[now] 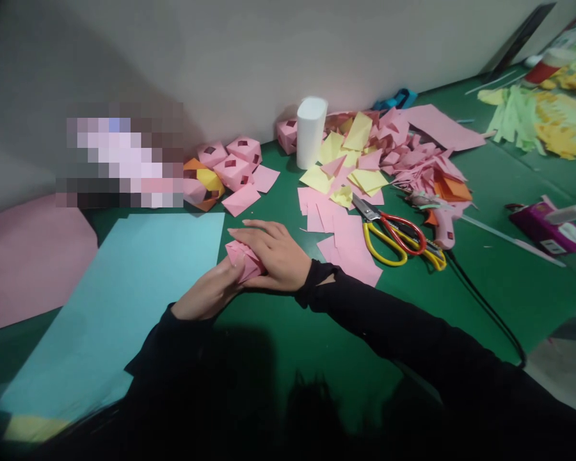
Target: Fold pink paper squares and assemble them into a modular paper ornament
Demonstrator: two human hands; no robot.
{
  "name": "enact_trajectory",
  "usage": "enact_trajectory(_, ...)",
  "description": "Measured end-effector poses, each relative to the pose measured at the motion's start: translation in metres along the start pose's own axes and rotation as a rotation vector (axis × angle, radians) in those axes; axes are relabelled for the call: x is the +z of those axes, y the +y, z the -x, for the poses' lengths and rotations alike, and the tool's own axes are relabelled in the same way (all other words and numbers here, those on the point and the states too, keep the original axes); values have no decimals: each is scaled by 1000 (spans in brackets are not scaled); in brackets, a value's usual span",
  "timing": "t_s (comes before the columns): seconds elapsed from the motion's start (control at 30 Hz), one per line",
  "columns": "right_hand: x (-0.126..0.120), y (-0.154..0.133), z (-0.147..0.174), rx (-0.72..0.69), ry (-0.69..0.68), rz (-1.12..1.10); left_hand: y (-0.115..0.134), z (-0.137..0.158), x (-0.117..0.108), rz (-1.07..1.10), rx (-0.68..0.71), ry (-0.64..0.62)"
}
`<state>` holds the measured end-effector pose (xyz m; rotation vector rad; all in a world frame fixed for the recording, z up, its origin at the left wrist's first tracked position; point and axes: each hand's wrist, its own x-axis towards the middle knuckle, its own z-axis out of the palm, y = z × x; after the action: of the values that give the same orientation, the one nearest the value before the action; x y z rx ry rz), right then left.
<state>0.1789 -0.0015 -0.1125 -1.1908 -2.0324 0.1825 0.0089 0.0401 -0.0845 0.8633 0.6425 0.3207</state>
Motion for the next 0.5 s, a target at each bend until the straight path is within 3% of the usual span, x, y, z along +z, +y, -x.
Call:
enact_trajectory(0.17, -1, 1, 1, -52, 48, 30, 5, 7, -2, -63, 14, -64)
enact_trajectory(0.4, -5, 2, 1, -73, 175, 6, 3, 6, -8, 58, 44, -235)
enact_trajectory(0.5, -6, 1, 1, -98, 202, -17, 4, 4, -11, -12, 49, -237)
